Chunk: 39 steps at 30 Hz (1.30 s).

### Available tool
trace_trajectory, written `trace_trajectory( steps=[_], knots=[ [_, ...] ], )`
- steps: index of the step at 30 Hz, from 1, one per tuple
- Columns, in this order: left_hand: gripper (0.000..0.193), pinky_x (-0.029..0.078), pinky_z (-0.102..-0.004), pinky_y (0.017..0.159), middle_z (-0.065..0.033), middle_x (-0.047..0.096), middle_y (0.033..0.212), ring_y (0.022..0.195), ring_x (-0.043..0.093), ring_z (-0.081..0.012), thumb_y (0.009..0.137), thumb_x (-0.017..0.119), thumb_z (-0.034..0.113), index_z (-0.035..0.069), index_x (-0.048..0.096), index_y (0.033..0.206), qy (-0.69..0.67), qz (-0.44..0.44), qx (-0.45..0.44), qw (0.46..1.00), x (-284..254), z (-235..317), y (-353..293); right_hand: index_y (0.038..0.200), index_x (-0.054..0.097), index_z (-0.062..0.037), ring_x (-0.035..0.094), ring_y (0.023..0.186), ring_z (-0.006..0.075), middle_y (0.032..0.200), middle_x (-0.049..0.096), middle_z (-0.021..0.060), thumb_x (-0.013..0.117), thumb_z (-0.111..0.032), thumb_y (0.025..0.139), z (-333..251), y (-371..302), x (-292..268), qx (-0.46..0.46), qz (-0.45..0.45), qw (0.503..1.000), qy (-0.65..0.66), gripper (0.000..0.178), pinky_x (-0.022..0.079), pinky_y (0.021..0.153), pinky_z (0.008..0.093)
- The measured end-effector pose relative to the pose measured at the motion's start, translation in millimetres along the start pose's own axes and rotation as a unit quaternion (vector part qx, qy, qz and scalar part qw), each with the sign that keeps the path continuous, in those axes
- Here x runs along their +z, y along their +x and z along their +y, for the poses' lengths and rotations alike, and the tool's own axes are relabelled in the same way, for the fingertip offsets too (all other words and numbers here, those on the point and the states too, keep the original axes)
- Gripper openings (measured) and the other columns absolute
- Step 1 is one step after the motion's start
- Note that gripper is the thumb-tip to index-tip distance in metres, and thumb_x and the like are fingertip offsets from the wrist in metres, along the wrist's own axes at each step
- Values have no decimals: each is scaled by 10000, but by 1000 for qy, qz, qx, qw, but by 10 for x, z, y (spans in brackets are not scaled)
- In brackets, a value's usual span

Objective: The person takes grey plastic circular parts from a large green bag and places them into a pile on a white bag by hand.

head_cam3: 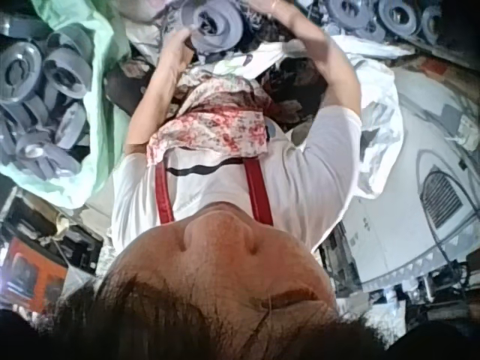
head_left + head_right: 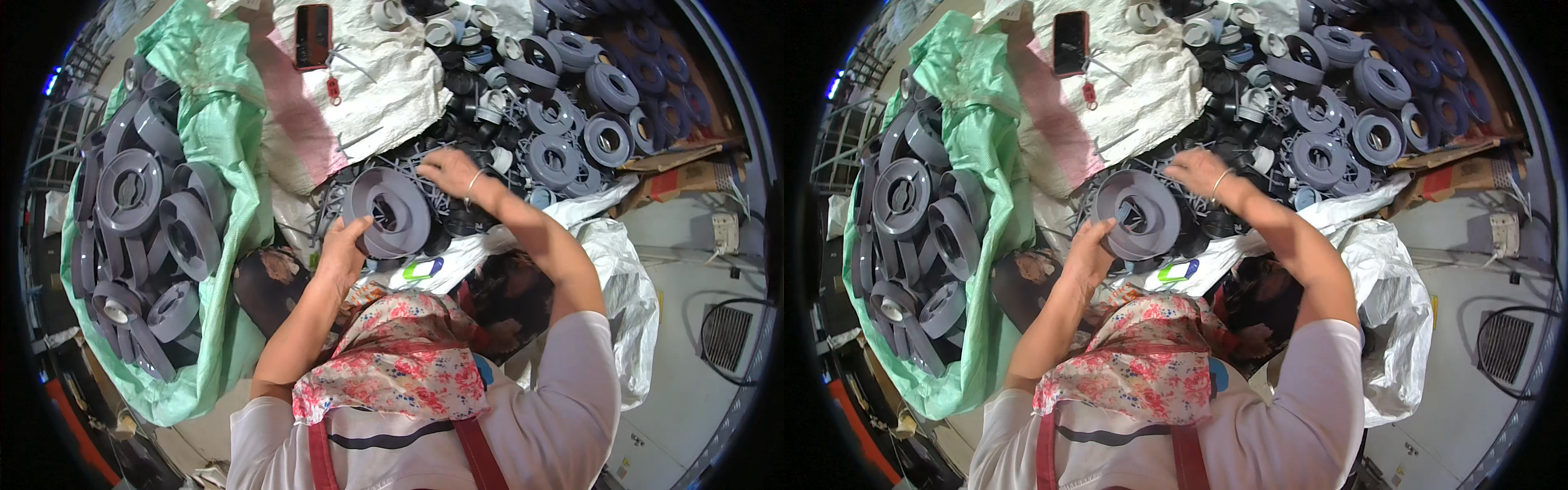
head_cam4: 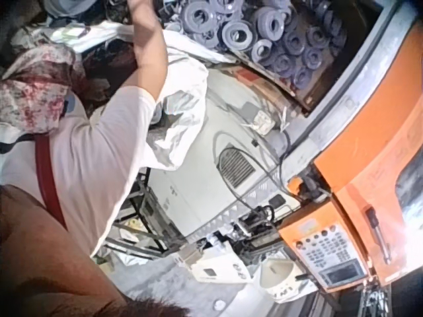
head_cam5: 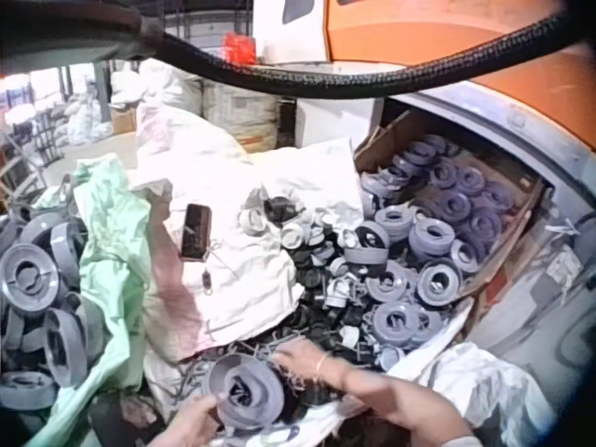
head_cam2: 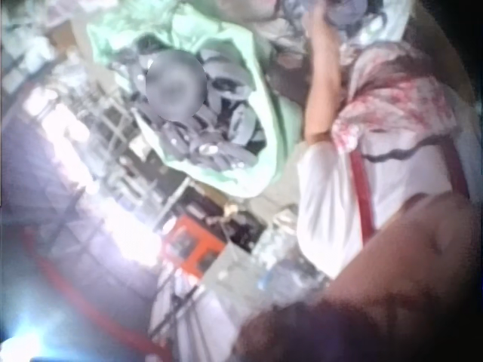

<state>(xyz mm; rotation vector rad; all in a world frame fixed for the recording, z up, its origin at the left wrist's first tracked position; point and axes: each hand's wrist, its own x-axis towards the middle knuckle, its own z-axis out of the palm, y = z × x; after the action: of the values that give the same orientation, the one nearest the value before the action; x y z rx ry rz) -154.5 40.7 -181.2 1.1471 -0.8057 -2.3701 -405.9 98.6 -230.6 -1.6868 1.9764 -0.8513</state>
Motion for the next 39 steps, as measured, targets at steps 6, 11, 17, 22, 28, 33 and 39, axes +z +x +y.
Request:
trace_trajectory(
  steps=[6, 11, 17, 22, 28, 33, 39],
  knots=[
    [330, 481, -363, 812, -72, 568, 992, 899, 568, -178, 827, 593, 131, 16, 480, 1116, 34, 64, 62, 995, -53, 300, -263, 943, 667, -93, 498, 1056, 255, 1040, 606, 95, 633, -175, 721, 856, -167, -58, 233, -209, 841, -441, 239, 351, 899, 402],
    [324, 495, -337, 767, -62, 562, 926, 847, 564, -174, 828, 626, 199, 4, 504, 1055, -4, -1, 17, 1000, -49, 232, -273, 720, 658, -79, 502, 1047, 304, 1109, 582, 132, 643, -214, 736, 88, -301, -70, 18, -98, 978, -184, 137, 385, 889, 391],
    [435, 450, -345, 860, -84, 543, 1094, 976, 536, -170, 850, 598, 246, -8, 454, 1172, -56, -106, 19, 993, 57, 96, -452, 927, 555, -19, 388, 1203, 382, 1216, 454, 269, 738, -139, 644, -1305, -522, -94, -22, -24, 993, 115, 358, 346, 975, 374],
    [411, 453, -329, 842, -73, 555, 1063, 949, 543, -158, 848, 601, 235, -16, 477, 1149, 2, -121, 30, 992, 11, 188, -709, 1156, 369, 33, 423, 1011, 376, 1075, 418, 209, 763, -157, 598, -1624, -537, -151, -73, -78, 993, -46, 709, 389, 897, 385],
    [401, 484, -306, 781, -85, 569, 1023, 879, 567, -152, 845, 606, 236, -33, 492, 1119, 82, -118, 16, 990, -48, 233, -890, 1078, 424, 32, 451, 942, 296, 1003, 444, 149, 784, -156, 488, -1794, -613, -290, -278, -124, 932, -196, 715, 448, 788, 333],
    [395, 478, -326, 814, -101, 588, 1022, 906, 581, -170, 862, 576, 265, -47, 506, 1094, 85, -163, -53, 982, -53, 327, -894, 1066, 433, 44, 467, 951, 305, 1015, 454, 162, 727, -142, 479, -1666, -750, -155, -354, -91, 908, -205, 683, 445, 800, 344],
    [401, 518, -322, 762, -125, 603, 1016, 862, 617, -192, 870, 557, 290, -43, 520, 1090, 111, -160, -145, 970, -191, 380, -722, 1082, 428, 56, 475, 952, 320, 1021, 462, 172, 702, -171, 514, -1821, -770, -293, -391, -154, 895, -150, 670, 442, 814, 342]
  ],
)
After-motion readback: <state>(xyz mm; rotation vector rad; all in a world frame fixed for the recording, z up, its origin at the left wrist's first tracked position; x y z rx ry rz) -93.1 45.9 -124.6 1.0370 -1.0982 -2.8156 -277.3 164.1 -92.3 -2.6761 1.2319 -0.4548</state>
